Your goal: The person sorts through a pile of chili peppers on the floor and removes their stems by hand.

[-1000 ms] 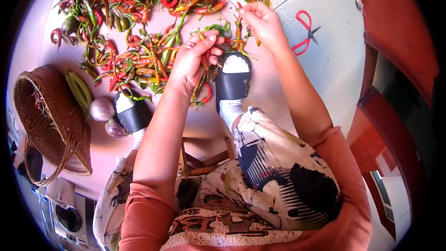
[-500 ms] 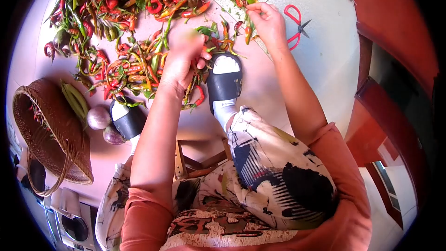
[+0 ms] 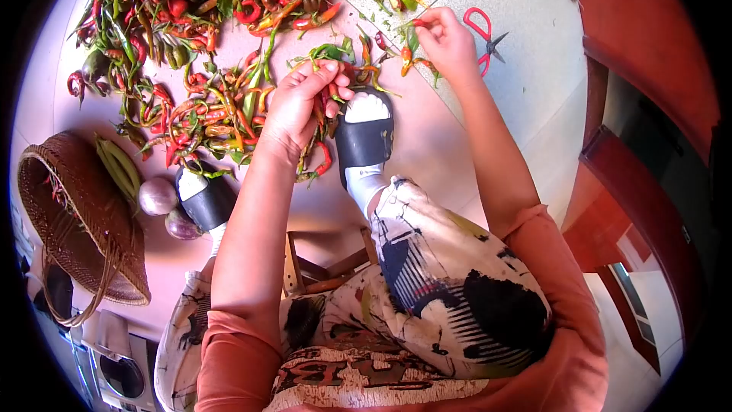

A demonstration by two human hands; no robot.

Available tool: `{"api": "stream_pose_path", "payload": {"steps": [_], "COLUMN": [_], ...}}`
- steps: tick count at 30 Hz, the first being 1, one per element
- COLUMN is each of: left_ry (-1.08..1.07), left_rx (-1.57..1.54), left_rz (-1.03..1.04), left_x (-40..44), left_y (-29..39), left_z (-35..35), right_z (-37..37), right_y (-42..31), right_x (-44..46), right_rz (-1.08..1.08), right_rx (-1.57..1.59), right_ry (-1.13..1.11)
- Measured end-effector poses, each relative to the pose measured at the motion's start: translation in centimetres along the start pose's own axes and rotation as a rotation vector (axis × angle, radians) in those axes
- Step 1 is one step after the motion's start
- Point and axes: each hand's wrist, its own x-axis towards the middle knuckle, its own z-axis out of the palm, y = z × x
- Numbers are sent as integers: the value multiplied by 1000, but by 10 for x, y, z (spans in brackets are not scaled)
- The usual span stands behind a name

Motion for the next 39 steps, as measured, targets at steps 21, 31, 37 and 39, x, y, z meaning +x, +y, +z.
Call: {"api": "stream_pose_path", "payload": {"steps": [21, 31, 37, 39], "left_ry": [26, 36, 8, -23], "left_rx": [-2, 4, -5, -2], "left_rz": [-25, -24, -45, -57], "left_x": [-2, -2, -4, -4], "left_y": [-1, -1, -5, -7], "left_z": [0, -1, -4, -4], "right_z": [14, -26, -6, 4], "right_y": [-4, -24, -23, -19], "right_x": [65, 18, 39, 43], "right_rz": [-65, 482, 160, 106], "right_rx": [-46, 552, 130, 120], "right_ry": [114, -451, -45, -71]}}
